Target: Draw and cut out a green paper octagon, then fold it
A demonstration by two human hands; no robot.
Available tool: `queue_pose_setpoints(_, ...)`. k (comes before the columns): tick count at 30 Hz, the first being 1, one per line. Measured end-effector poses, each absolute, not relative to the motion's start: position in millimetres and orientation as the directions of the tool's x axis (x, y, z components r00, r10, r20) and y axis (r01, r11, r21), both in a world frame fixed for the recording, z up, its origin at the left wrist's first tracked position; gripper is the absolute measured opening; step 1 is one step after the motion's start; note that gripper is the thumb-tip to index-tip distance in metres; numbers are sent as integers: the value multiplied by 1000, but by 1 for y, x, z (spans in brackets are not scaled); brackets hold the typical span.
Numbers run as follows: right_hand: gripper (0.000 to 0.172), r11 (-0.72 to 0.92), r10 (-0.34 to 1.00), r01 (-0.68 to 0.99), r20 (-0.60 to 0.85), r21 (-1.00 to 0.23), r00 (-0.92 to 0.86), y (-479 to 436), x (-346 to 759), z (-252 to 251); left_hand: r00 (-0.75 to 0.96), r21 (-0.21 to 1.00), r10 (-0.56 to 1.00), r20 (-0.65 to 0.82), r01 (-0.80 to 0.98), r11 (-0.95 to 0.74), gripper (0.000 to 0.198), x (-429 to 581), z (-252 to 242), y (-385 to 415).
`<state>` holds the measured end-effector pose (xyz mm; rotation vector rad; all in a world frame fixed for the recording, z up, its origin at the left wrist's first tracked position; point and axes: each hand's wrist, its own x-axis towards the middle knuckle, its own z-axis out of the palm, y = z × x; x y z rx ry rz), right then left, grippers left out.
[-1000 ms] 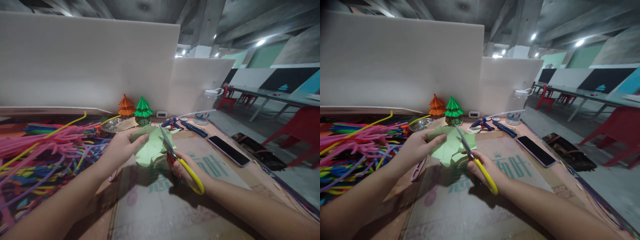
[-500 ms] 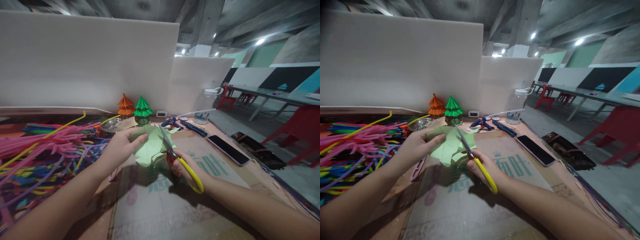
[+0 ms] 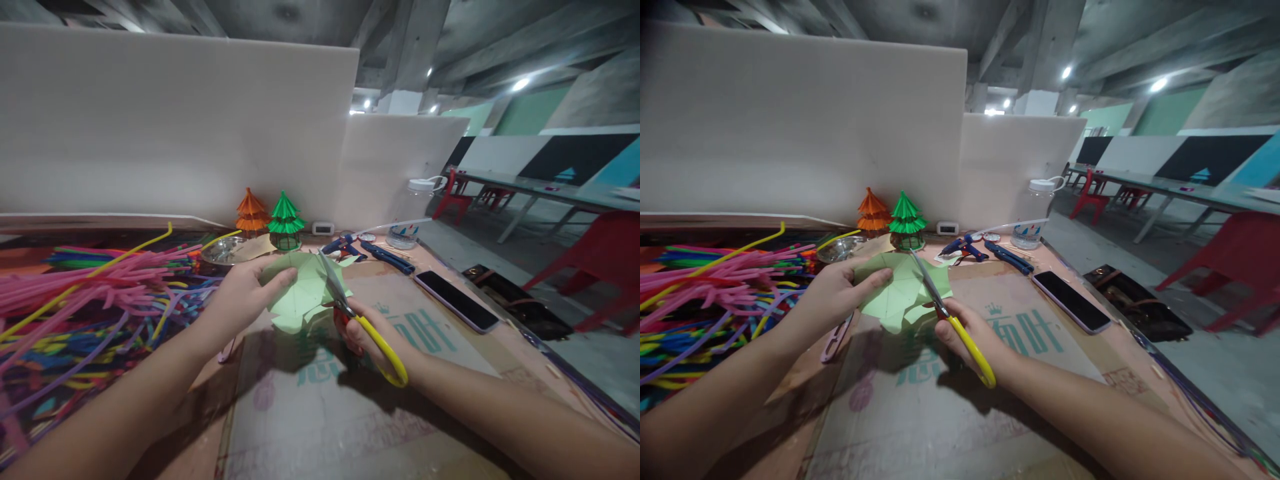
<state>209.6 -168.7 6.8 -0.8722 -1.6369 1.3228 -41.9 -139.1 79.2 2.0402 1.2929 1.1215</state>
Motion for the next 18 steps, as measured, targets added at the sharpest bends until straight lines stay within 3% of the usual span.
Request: queue_pose_setpoints(18,65,205,874,-23,194,-978,-445,-166,210,4,237,785,913,333,467,-408,48,-41,79,-138)
